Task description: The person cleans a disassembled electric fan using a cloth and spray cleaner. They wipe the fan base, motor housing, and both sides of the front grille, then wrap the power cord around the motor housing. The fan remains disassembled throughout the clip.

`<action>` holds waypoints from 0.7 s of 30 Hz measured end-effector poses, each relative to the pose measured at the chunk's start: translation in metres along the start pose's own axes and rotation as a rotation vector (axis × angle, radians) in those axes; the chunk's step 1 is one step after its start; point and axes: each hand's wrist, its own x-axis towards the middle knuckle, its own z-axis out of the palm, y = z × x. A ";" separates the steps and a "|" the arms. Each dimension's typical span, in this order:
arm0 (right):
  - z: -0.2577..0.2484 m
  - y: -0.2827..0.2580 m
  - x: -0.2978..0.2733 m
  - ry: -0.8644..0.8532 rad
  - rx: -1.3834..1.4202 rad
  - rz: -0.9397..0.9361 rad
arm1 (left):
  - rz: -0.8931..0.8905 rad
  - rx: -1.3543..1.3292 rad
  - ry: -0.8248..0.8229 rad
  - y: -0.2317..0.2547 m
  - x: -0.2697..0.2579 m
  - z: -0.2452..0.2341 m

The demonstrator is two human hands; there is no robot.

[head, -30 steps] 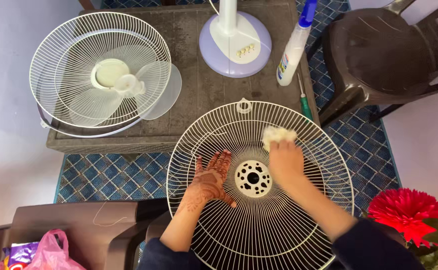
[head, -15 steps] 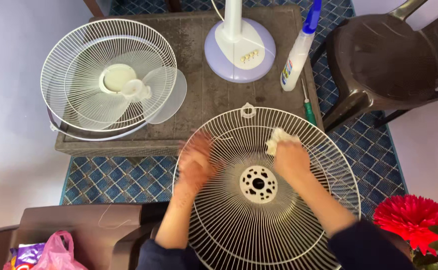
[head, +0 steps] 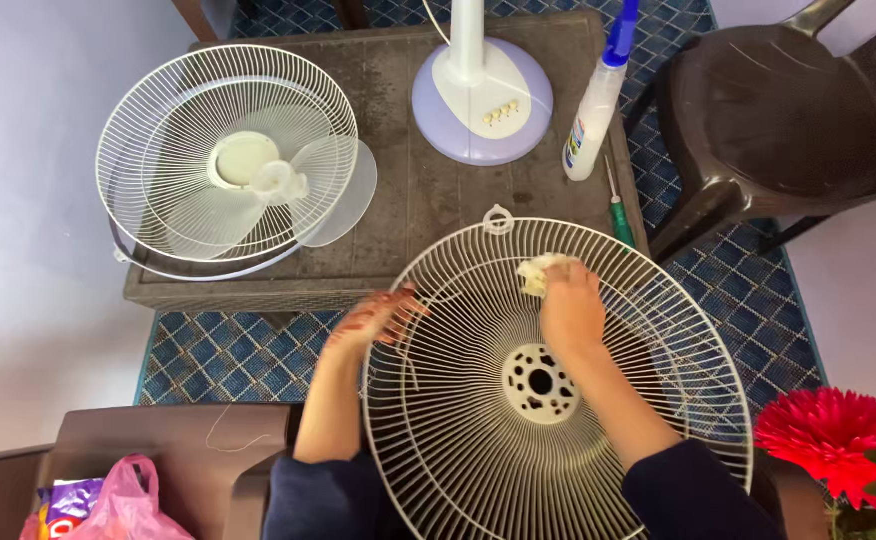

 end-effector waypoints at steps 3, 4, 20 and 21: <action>-0.008 -0.033 -0.008 -0.238 0.269 0.234 | -0.138 -0.419 0.005 0.024 -0.023 0.008; -0.009 -0.048 -0.009 -0.403 0.617 0.519 | -0.108 -0.552 -0.050 0.028 -0.028 0.010; -0.006 -0.094 -0.016 0.054 0.384 -0.039 | 0.268 -1.097 0.343 0.011 -0.083 0.036; -0.007 -0.104 -0.024 0.088 0.443 -0.101 | 0.230 -1.105 0.378 0.010 -0.080 0.039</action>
